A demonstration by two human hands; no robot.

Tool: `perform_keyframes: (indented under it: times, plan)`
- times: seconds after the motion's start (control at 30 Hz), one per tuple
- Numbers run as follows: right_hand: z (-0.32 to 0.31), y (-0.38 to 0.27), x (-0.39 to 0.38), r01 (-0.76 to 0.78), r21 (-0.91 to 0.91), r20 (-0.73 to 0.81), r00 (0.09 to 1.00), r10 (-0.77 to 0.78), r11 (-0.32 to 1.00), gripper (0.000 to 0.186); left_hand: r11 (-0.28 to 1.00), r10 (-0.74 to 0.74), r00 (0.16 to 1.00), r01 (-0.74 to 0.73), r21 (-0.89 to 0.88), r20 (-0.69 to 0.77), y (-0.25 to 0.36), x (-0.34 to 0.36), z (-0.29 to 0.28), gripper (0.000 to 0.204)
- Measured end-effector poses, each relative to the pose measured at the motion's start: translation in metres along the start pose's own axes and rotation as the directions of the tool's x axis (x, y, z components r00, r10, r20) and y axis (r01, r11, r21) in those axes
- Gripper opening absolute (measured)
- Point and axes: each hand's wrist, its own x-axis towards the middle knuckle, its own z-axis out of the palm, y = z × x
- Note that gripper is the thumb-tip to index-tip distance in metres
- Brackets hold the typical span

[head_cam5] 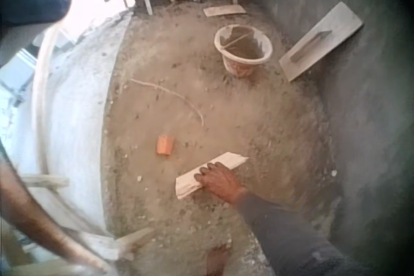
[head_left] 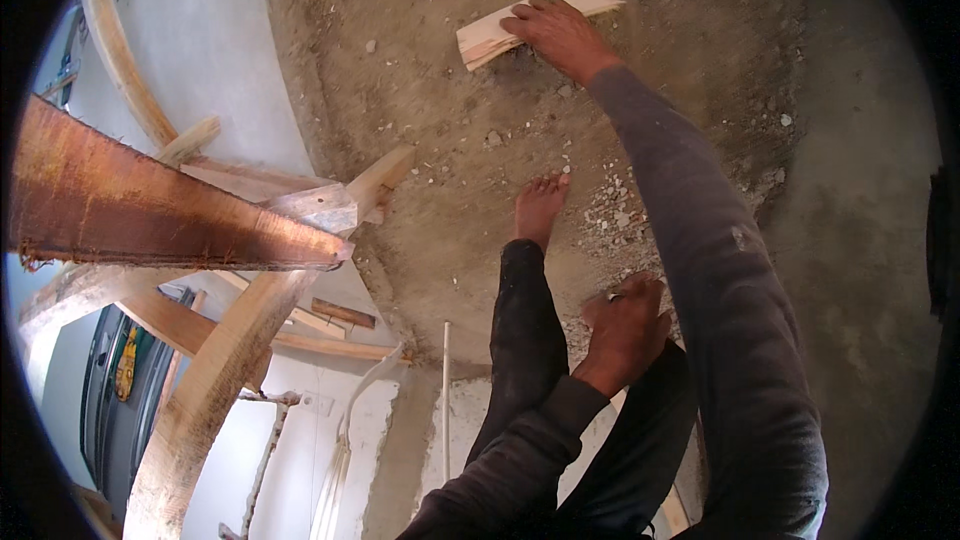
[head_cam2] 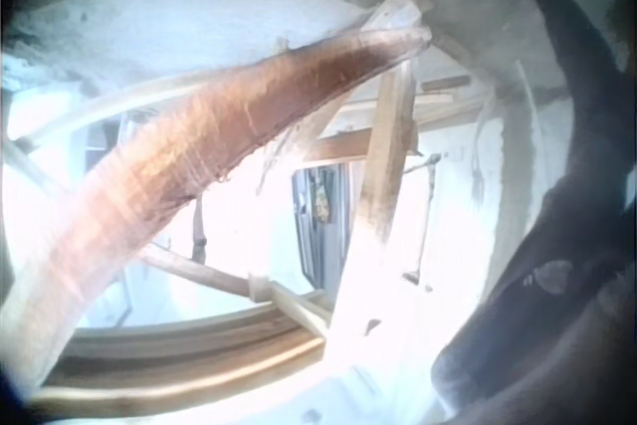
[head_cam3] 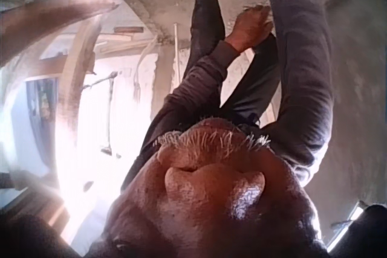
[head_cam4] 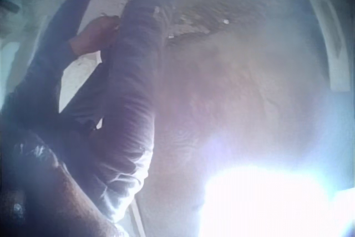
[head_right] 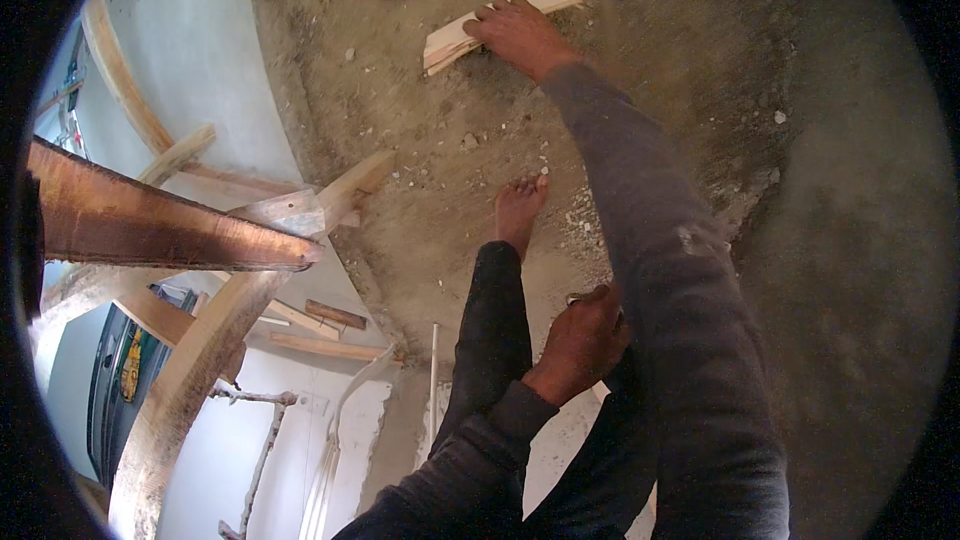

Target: The person rubs a wooden float against a plastered wall surface and passes a bucket to another person.

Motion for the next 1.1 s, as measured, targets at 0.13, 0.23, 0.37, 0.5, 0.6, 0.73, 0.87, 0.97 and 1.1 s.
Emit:
perform_keyframes:
  times: [0.13,0.23,0.37,0.5,0.6,0.73,0.87,0.97,1.1]
  plan:
    - [0.021,-0.014,-0.006,-0.142,-0.007,0.207,0.968,0.141,0.99,0.027,0.998,0.069,0.996,-0.069,0.003,0.052,-0.005,-0.004,0.001,0.041]
    - [0.03,-0.018,-0.065,-0.058,0.001,0.155,0.986,0.057,0.998,0.034,0.999,0.033,0.999,-0.033,0.028,0.009,-0.009,-0.006,0.001,0.044]
    - [0.005,-0.017,-0.171,-0.047,0.049,0.37,0.929,0.026,0.998,0.051,0.996,0.081,0.993,-0.076,0.053,-0.085,-0.01,-0.009,0.008,0.045]
    - [-0.03,-0.01,-0.238,-0.011,0.049,0.6,0.799,-0.021,0.999,0.036,0.997,0.025,1.0,-0.025,0.068,-0.009,-0.011,-0.006,0.003,0.041]
    - [-0.035,0.006,-0.239,-0.112,0.069,0.571,0.819,0.053,0.991,0.036,0.998,0.041,0.999,-0.041,0.046,0.002,-0.012,-0.005,-0.001,0.04]
    - [-0.038,0.039,-0.138,-0.226,0.12,0.222,0.955,0.196,0.967,0.038,0.998,0.014,1.0,-0.014,0.059,0.002,-0.01,-0.005,-0.002,0.04]
    - [-0.015,0.09,-0.042,-0.214,-0.048,-0.053,0.976,0.212,0.976,0.051,0.998,-0.022,0.997,0.018,0.058,0.068,-0.005,-0.001,-0.004,0.041]
    - [-0.006,0.079,-0.036,-0.341,-0.041,0.108,0.933,0.343,0.939,0.05,0.998,0.003,1.0,-0.004,0.067,0.016,-0.005,-0.002,0.0,0.041]
    - [0.009,0.06,-0.128,-0.258,-0.083,0.24,0.932,0.271,0.963,0.039,0.997,0.059,0.998,-0.058,0.051,-0.021,-0.008,-0.005,0.004,0.04]
